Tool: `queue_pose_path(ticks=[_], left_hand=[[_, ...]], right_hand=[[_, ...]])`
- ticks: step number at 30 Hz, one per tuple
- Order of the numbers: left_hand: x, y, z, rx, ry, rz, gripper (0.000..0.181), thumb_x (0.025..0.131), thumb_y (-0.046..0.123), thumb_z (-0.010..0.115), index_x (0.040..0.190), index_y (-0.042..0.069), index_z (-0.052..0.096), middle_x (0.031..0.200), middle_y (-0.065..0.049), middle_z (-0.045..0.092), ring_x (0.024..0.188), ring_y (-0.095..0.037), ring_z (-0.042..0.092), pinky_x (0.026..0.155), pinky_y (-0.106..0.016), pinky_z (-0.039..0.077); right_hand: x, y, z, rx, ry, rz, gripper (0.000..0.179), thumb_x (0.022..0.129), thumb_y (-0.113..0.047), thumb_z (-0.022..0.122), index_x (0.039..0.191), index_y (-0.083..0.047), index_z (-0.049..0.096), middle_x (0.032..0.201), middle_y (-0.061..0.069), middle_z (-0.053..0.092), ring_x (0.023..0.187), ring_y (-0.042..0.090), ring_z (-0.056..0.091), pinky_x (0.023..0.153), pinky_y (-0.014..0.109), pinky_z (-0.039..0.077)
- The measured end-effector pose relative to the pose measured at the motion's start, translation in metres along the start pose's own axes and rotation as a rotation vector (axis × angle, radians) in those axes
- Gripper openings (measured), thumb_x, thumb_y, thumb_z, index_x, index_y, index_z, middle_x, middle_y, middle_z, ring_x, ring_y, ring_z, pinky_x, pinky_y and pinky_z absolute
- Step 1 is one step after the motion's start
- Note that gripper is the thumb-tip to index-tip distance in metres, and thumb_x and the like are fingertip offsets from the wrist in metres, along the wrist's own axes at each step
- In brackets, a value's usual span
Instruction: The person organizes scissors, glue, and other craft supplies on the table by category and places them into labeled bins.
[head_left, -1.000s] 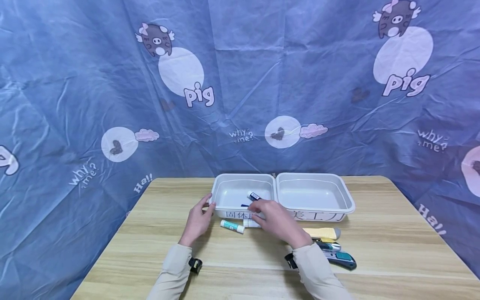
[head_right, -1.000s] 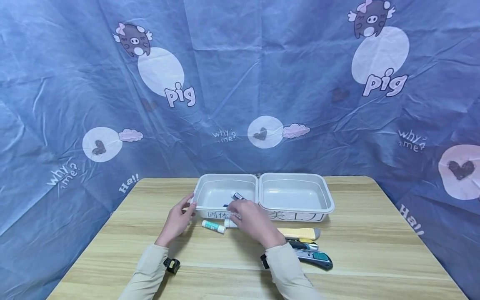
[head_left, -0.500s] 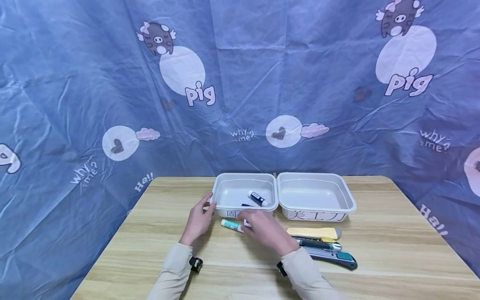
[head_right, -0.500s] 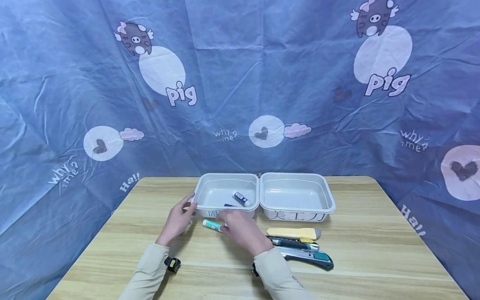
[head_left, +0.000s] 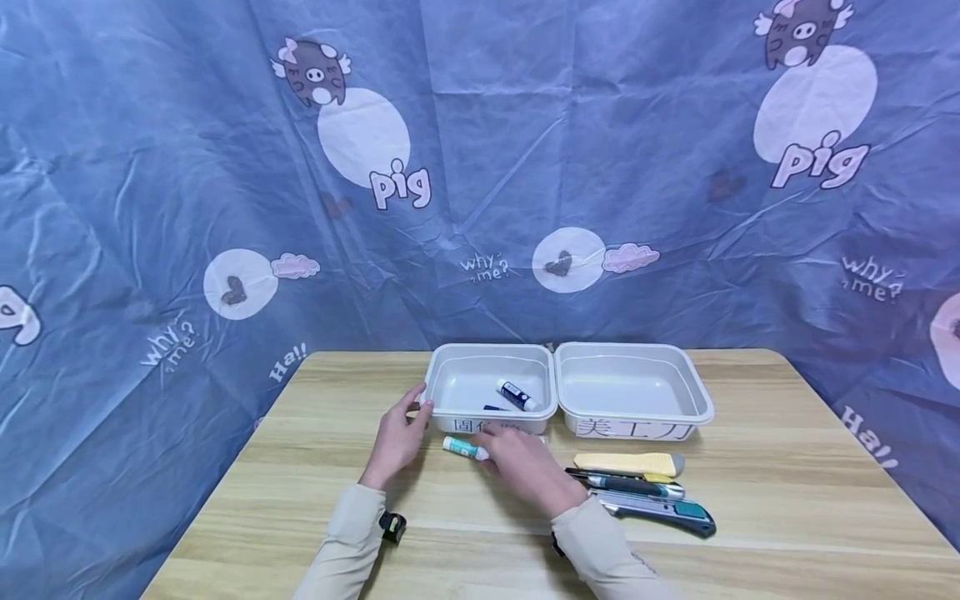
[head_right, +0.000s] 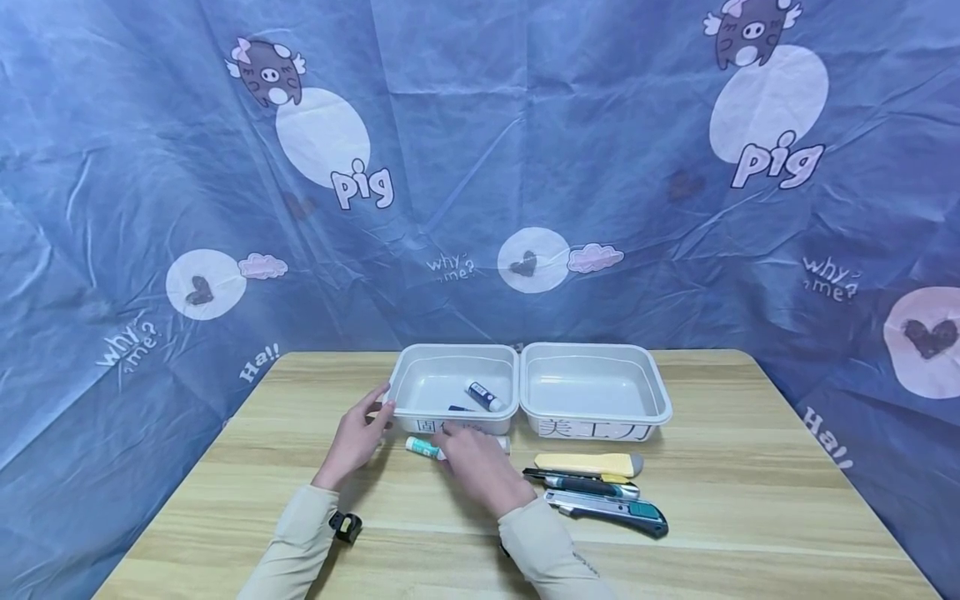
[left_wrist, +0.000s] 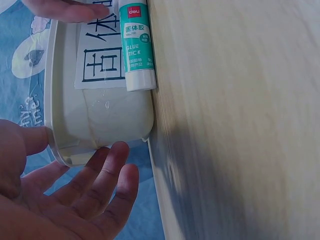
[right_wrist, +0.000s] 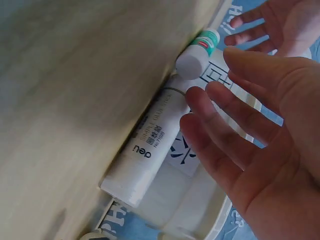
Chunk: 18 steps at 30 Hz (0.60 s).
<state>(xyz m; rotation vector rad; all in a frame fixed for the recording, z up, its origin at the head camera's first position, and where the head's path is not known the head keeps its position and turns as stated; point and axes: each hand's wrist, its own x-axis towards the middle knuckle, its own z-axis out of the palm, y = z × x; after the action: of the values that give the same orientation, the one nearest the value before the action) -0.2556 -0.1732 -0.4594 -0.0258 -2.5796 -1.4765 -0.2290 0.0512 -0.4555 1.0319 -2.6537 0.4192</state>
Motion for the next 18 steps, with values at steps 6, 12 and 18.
queue_pose_path(ticks=[6,12,18], left_hand=[[-0.0005,0.0012,-0.0011,-0.006,-0.008,0.01,0.049,0.107,0.021,0.056,0.151,0.002,0.048,0.121,-0.027,0.068,0.091,-0.035,0.073,0.079,-0.039,0.06],[-0.0008,0.0017,-0.001,-0.005,-0.007,0.008,0.049,0.106,0.021,0.057,0.151,0.003,0.048,0.12,-0.027,0.068,0.091,-0.035,0.074,0.08,-0.04,0.06],[-0.0013,0.0008,-0.0009,-0.007,-0.007,0.008,0.049,0.106,0.022,0.057,0.15,0.004,0.049,0.12,-0.027,0.068,0.092,-0.036,0.074,0.08,-0.04,0.06]], right_hand=[[-0.003,-0.0015,0.0024,0.008,-0.054,-0.005,0.022,0.089,-0.011,0.078,0.11,-0.014,0.074,0.099,0.002,0.069,0.082,0.017,0.066,0.067,0.032,0.057],[-0.0046,-0.0016,0.0043,0.049,-0.11,-0.007,0.026,0.09,-0.008,0.075,0.114,-0.015,0.074,0.105,0.002,0.07,0.086,0.018,0.068,0.071,0.033,0.058],[-0.0046,-0.001,0.0039,0.077,-0.105,-0.007,0.022,0.088,-0.007,0.077,0.108,-0.014,0.074,0.105,0.002,0.07,0.089,0.018,0.069,0.076,0.034,0.058]])
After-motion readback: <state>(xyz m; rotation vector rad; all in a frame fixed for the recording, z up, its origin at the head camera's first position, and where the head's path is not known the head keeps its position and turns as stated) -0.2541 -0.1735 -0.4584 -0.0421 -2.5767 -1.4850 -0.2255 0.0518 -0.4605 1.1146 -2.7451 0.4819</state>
